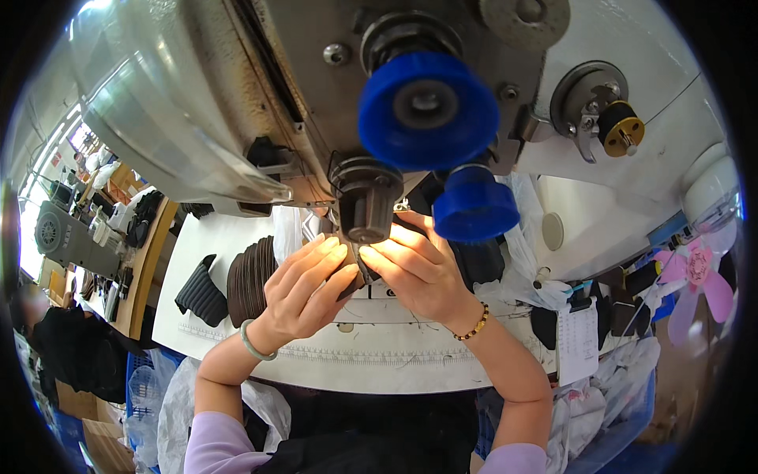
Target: The recorder uses a heavy-duty industrial sewing machine to stitch together layers of shoe material, specifically black ribbed sections onto a brown base material, followed by trimming excess thread and organizing the components.
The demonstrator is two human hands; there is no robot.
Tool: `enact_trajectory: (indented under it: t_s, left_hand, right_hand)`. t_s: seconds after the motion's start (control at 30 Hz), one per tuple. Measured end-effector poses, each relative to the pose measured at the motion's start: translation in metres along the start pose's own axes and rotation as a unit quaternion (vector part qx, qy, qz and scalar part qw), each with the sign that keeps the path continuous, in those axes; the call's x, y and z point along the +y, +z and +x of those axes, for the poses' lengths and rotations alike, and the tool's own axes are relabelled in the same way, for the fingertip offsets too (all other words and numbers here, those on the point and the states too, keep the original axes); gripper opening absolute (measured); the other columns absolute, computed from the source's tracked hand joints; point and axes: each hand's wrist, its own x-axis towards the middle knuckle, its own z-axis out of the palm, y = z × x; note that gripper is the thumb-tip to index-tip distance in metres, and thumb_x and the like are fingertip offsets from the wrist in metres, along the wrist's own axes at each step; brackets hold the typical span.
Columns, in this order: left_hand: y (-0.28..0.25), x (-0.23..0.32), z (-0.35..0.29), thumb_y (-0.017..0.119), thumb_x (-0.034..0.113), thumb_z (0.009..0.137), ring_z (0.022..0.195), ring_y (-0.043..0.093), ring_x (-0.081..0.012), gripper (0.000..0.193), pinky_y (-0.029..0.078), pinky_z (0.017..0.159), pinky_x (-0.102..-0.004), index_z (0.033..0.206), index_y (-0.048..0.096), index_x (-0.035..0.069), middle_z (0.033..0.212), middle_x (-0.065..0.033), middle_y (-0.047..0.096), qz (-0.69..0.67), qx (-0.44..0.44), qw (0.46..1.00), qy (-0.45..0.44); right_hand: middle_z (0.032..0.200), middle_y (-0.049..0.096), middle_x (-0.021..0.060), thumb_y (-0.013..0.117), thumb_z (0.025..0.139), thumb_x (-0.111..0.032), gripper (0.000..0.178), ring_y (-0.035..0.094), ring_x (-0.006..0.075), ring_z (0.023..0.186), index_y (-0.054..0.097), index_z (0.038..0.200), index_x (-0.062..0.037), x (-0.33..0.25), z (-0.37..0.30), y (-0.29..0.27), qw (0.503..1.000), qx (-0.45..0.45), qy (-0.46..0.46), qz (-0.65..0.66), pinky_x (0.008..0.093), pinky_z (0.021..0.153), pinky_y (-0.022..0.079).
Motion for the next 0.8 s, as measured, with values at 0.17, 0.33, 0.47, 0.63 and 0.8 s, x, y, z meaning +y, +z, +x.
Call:
enact_trajectory:
  t_s: [0.17, 0.33, 0.47, 0.63, 0.8]
  left_hand:
    - [0.003, -0.001, 0.002, 0.072, 0.006, 0.073, 0.093, 0.067, -0.0303, 0.023, 0.06, 0.084, -0.04, 0.095, 0.068, 0.0, 0.097, -0.0116, 0.065, 0.018, 0.046, 0.998, 0.046]
    - [-0.003, -0.004, 0.004, 0.074, 0.004, 0.07, 0.092, 0.068, -0.0317, 0.025, 0.063, 0.08, -0.0379, 0.094, 0.069, 0.0, 0.097, -0.01, 0.065, 0.011, 0.033, 0.997, 0.07]
    - [-0.007, -0.006, 0.005, 0.073, 0.003, 0.069, 0.094, 0.067, -0.032, 0.026, 0.062, 0.08, -0.0365, 0.094, 0.07, 0.0, 0.098, -0.009, 0.065, 0.004, 0.027, 0.997, 0.069]
    - [-0.011, -0.005, 0.008, 0.072, 0.003, 0.07, 0.095, 0.067, -0.0316, 0.025, 0.062, 0.078, -0.0343, 0.095, 0.07, 0.0, 0.097, -0.0086, 0.065, 0.009, 0.022, 0.996, 0.083]
    - [-0.011, -0.003, 0.008, 0.071, 0.002, 0.069, 0.095, 0.067, -0.03, 0.024, 0.062, 0.076, -0.0323, 0.093, 0.071, 0.001, 0.095, -0.0079, 0.065, -0.001, 0.015, 0.997, 0.074]
  right_hand:
    - [0.104, 0.061, 0.0002, 0.071, 0.076, -0.004, 0.026, 0.058, 0.019, 0.104, 0.068, 0.102, -0.0087, 0.0, -0.002, 0.0, 1.0, -0.001, -0.004, -0.022, 0.0485, 0.1, 0.046]
    - [0.103, 0.061, -0.0008, 0.071, 0.076, -0.006, 0.025, 0.057, 0.0171, 0.103, 0.067, 0.101, -0.0093, 0.0, -0.001, 0.001, 0.999, 0.0, -0.014, -0.036, 0.0484, 0.099, 0.047]
    - [0.103, 0.06, -0.0011, 0.071, 0.076, -0.005, 0.027, 0.057, 0.0168, 0.103, 0.067, 0.102, -0.0096, -0.002, 0.003, 0.001, 0.999, 0.001, -0.023, -0.049, 0.0481, 0.098, 0.048]
    - [0.099, 0.06, -0.0008, 0.075, 0.065, -0.005, 0.04, 0.06, 0.0197, 0.097, 0.068, 0.104, -0.0109, 0.003, -0.001, -0.001, 1.0, 0.005, -0.002, -0.002, 0.047, 0.092, 0.048]
    - [0.096, 0.058, -0.0013, 0.076, 0.063, -0.005, 0.037, 0.06, 0.0201, 0.088, 0.071, 0.099, -0.0113, 0.0, 0.001, -0.007, 1.0, -0.009, -0.021, -0.019, 0.0434, 0.083, 0.049]
